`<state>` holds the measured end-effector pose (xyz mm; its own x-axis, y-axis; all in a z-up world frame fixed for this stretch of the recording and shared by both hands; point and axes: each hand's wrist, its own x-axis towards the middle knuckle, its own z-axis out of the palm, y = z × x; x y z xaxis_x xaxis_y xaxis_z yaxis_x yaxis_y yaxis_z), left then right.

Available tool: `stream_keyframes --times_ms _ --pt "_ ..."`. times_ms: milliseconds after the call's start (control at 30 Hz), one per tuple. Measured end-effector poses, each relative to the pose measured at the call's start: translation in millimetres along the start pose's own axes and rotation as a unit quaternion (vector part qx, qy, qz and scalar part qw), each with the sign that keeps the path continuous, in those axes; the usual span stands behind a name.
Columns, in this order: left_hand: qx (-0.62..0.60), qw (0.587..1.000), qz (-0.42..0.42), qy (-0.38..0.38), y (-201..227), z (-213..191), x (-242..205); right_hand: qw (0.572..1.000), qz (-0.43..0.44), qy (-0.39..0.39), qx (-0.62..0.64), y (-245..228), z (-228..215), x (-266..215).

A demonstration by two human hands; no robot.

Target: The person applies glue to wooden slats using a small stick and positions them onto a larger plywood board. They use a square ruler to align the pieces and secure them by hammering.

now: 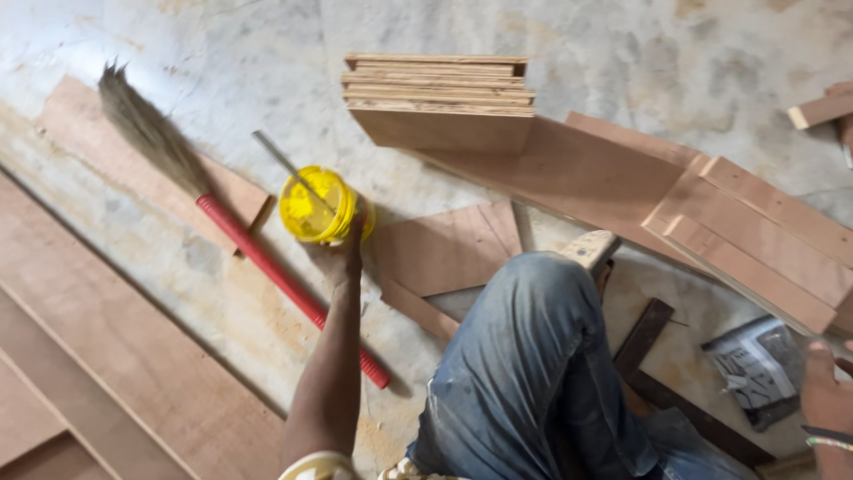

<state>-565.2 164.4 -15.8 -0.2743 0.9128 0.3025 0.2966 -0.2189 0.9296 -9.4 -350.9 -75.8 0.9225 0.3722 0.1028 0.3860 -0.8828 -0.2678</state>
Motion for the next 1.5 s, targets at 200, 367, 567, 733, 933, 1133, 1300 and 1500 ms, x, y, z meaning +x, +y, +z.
stream_keyframes --times_ms 200,367,567,733,933,1133,1300,1500 --pt "-0.039 0.975 0.104 -0.195 113.0 12.6 -47.4 0.936 -0.224 0.035 0.271 -13.5 -29.6 18.9" --pt "-0.283 0.88 0.179 -0.337 208.7 124.8 -79.9 0.927 -0.186 -0.046 0.321 -56.9 -100.2 26.0" --pt "-0.259 0.701 0.411 -0.522 314.4 256.2 -171.7 0.8 -0.164 -0.089 0.57 -76.8 -219.6 2.4" --pt "-0.218 0.558 0.513 -0.615 336.9 283.7 -260.9 0.437 -0.091 -0.341 0.827 -29.2 -255.8 -13.0" --pt "-0.248 0.533 0.477 -0.654 308.7 307.3 -300.3 0.761 -0.093 -0.285 0.575 -6.7 -239.8 -42.8" --pt "-0.191 0.559 0.46 -0.663 301.5 311.9 -299.1 0.887 -0.142 -0.19 0.396 -55.1 -262.6 -30.7" --pt "-0.178 0.551 0.45 -0.68 298.7 308.8 -300.6 0.871 -0.164 -0.159 0.434 -63.7 -248.6 -29.3" --pt "-0.171 0.566 0.469 -0.655 299.7 301.2 -296.0 0.845 -0.178 -0.178 0.472 -61.1 -242.6 -41.2"
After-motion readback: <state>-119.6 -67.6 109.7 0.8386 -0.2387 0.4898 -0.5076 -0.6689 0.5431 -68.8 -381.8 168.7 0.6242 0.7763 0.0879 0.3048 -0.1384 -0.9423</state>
